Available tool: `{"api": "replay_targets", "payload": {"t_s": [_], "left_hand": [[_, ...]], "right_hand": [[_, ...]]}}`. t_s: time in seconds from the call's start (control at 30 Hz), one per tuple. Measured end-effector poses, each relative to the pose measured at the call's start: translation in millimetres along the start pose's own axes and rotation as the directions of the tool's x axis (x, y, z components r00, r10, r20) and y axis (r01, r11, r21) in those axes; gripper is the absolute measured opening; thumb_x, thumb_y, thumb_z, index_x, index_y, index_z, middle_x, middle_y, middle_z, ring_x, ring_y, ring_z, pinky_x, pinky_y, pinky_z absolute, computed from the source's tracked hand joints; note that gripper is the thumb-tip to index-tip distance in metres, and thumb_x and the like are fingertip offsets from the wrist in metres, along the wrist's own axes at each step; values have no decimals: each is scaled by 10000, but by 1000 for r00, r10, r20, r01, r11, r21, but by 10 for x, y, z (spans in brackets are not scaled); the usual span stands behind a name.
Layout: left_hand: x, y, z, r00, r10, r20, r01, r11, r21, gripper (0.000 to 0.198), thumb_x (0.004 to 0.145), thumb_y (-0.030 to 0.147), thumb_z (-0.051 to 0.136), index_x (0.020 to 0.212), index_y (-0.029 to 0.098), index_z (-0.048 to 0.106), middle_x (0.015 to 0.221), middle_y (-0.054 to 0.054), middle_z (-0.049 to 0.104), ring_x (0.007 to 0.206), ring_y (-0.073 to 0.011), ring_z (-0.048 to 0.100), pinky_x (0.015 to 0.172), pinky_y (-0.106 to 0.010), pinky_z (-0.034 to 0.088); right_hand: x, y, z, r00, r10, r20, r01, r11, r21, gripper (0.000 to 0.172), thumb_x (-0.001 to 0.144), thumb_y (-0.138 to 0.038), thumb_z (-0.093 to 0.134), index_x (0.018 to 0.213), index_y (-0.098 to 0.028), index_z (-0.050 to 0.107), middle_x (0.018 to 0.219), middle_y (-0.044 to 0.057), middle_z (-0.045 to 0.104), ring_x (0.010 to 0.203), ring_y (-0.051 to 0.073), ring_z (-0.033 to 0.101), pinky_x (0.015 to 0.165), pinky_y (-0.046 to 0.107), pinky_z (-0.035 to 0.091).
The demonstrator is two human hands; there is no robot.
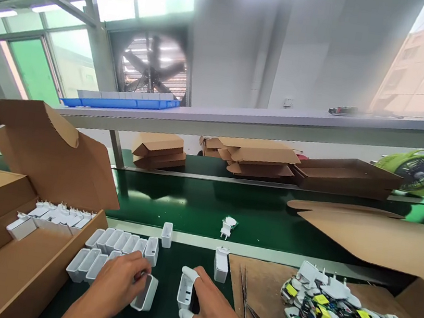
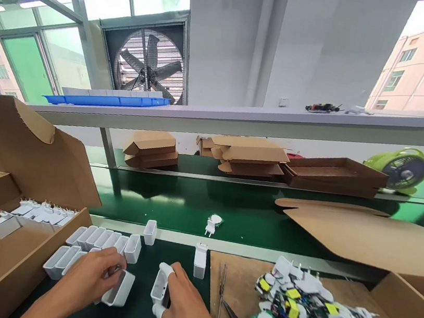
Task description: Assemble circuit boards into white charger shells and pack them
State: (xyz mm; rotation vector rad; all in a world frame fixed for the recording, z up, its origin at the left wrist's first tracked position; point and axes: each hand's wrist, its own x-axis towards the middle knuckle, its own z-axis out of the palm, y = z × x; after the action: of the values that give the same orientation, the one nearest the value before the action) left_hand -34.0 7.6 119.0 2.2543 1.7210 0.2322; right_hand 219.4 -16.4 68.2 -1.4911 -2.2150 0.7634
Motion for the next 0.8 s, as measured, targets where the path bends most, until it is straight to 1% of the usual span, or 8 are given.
{"api": "replay_targets", "payload": {"t_s": [0.13,0.27,0.37,0.47,0.6,0.67,0.73,0.8], "left_hand": [[-103,-99,39,991,107,82,-106,994,-8,268,935,189,626,1149,277,761,1181,-56,708,1145,-253,648,941,-314,496],[-240,-311,79,983,154,104,-144,985,-98,675,703,173,831,1332,356,664,1355,-35,636,1281,-295,576,1064,-347,496],[-267,-458,180,984,149,99,-137,983,-119,727,778,160,735,1440,417,579,1431,-32,617,1281,-289,620,1029,-323,533],[-182,-518,352,986,131,105,-121,988,-96,611,857,152,636,1426,375,610,1392,-61,650,1226,-290,679,971,-317,570],[-47,-483,531,977,196,-83,-207,966,-153,413,970,130,460,1285,265,691,1239,-102,686,1106,-239,723,934,-285,579],[-35,-476,569,964,203,-174,-233,956,-177,350,1002,170,467,1250,256,700,1225,-111,689,1098,-240,717,957,-295,575],[-57,-511,596,942,241,-235,-277,951,-135,261,1001,287,592,1239,280,701,1228,-116,695,1124,-277,696,982,-336,573],[-86,-589,635,902,331,-275,-358,932,-51,301,954,417,719,1236,316,694,1213,-107,700,1109,-296,684,940,-355,592]], "right_hand": [[78,36,73,999,-37,-23,37,999,6,697,815,-101,588,1501,-190,493,1261,113,591,1178,280,622,1050,385,506],[178,0,-4,1000,12,18,-13,998,64,829,795,-155,652,1582,-168,393,1366,125,549,1202,275,622,1075,367,494],[361,-92,-127,1000,-17,6,17,996,83,648,913,-257,597,1538,-182,441,1490,134,484,1191,255,638,1071,370,509],[684,-190,-205,997,-50,-52,48,998,-39,421,950,-172,504,1364,-175,580,1569,142,444,1344,262,565,1124,378,473],[1156,-249,-186,998,-3,-63,-8,985,-172,316,833,-30,543,1114,-107,666,1617,228,377,1501,360,394,1173,446,411],[1291,-251,-158,999,-2,-44,-7,977,-215,305,809,16,525,1034,-113,683,1573,225,442,1432,364,476,1131,453,443],[1320,-256,-132,1000,-5,-11,2,967,-253,313,771,58,509,954,-117,693,1468,211,542,1292,342,591,1056,432,490],[1260,-286,-109,1000,-6,24,12,960,-280,306,730,70,523,899,-117,696,1350,191,610,1169,314,649,988,395,514]]}}
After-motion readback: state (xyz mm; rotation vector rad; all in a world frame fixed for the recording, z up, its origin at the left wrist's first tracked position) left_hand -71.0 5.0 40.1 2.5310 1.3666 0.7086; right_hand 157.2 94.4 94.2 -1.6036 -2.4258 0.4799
